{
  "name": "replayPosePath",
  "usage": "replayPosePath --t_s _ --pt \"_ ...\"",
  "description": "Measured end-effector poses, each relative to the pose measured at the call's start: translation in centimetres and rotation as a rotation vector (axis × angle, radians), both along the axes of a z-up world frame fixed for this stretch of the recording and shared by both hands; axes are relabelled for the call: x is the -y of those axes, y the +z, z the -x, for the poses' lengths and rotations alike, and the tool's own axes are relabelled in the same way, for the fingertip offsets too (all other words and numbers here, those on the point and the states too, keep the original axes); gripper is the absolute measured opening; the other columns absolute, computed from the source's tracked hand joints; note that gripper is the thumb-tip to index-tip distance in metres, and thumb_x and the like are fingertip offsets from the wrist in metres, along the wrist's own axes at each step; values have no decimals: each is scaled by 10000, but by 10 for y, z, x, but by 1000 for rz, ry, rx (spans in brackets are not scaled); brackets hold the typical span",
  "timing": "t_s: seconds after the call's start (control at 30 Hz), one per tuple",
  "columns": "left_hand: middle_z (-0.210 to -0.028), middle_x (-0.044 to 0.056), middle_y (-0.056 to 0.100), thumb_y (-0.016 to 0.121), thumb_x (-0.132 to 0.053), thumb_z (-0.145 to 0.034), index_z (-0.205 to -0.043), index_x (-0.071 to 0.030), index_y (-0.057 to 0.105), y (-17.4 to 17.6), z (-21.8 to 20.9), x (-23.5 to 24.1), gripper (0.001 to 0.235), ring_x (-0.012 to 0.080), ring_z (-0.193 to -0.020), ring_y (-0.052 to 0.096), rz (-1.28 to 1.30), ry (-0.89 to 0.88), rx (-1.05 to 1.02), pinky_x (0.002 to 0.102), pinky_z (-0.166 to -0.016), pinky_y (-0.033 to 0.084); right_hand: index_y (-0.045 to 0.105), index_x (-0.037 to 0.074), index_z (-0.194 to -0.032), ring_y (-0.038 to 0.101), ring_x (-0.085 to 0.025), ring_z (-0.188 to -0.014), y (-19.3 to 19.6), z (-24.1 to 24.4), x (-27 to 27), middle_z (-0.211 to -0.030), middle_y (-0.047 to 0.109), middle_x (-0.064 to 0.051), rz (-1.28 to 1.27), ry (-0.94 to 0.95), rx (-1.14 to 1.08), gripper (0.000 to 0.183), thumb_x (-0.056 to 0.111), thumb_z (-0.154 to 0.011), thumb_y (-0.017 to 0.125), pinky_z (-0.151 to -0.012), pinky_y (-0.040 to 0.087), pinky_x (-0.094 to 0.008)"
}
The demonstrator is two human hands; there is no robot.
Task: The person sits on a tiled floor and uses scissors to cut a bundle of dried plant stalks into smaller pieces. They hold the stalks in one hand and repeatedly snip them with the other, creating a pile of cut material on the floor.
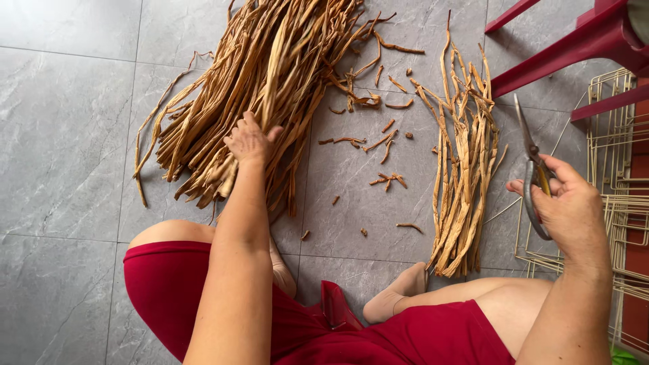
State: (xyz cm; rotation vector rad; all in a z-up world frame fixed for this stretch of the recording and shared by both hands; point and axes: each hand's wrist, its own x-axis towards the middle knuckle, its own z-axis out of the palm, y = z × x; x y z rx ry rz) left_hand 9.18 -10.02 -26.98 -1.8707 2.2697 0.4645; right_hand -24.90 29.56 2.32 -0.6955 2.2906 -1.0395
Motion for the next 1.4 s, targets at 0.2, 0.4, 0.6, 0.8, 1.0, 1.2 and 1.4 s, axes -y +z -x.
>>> replayPosePath --t_s 0.2,0.4,0.6,0.8,1.0,1.2,1.4 --pt "-1199 131 662 728 -444 -905 -1446 -162 461 -44 12 0 666 290 -1045 654 249 -156 227 537 -910 490 583 44 -1457 557 -7 -601 1 -12 12 -923 763 -110 -82 -29 -38 499 -22 -965 641 -423 330 -196" --pt "-1139 122 732 845 -423 -801 -1215 -82 699 -5 -1 65 556 246 -1051 682 -308 236 42 470 -1045 454 620 44 -1422 494 10 -575 4 -18 19 -812 709 -21 -14 -4 -70 486 27 -943 701 -441 326 -196" --pt "-918 114 771 901 -346 -670 -916 -61 763 55 -30 109 401 193 -811 745 -325 -13 -266 333 -752 611 633 59 -1404 432 -16 -526 6 -23 22 -689 635 14 -33 12 -102 509 70 -911 756 -437 304 -225" --pt "-897 138 748 636 -735 -957 -954 -9 743 119 4 115 734 167 -767 757 -153 -152 94 355 -666 591 632 60 -1404 422 -18 -513 4 -27 19 -638 596 39 -4 14 -81 546 122 -885 790 -434 291 -230" --pt "-786 25 786 696 -103 -810 -1004 -56 723 212 9 97 202 124 -678 747 -331 66 -1274 271 -605 666 639 69 -1402 406 -20 -500 4 -29 18 -616 570 43 8 0 -90 563 138 -868 802 -429 280 -235" --pt "-748 75 743 747 -70 -835 -935 56 717 238 3 71 164 132 -617 714 -468 13 -828 267 -588 609 638 62 -1403 412 -25 -512 -2 -28 18 -635 595 37 27 23 -92 541 130 -887 786 -439 277 -238" --pt "-869 145 746 750 -63 -931 -1056 40 592 280 1 58 226 177 -656 722 -666 103 -2005 326 -634 660 563 -22 -1404 699 -32 -791 -21 -20 19 -929 765 -38 256 72 91 535 106 -915 738 -618 501 -177"
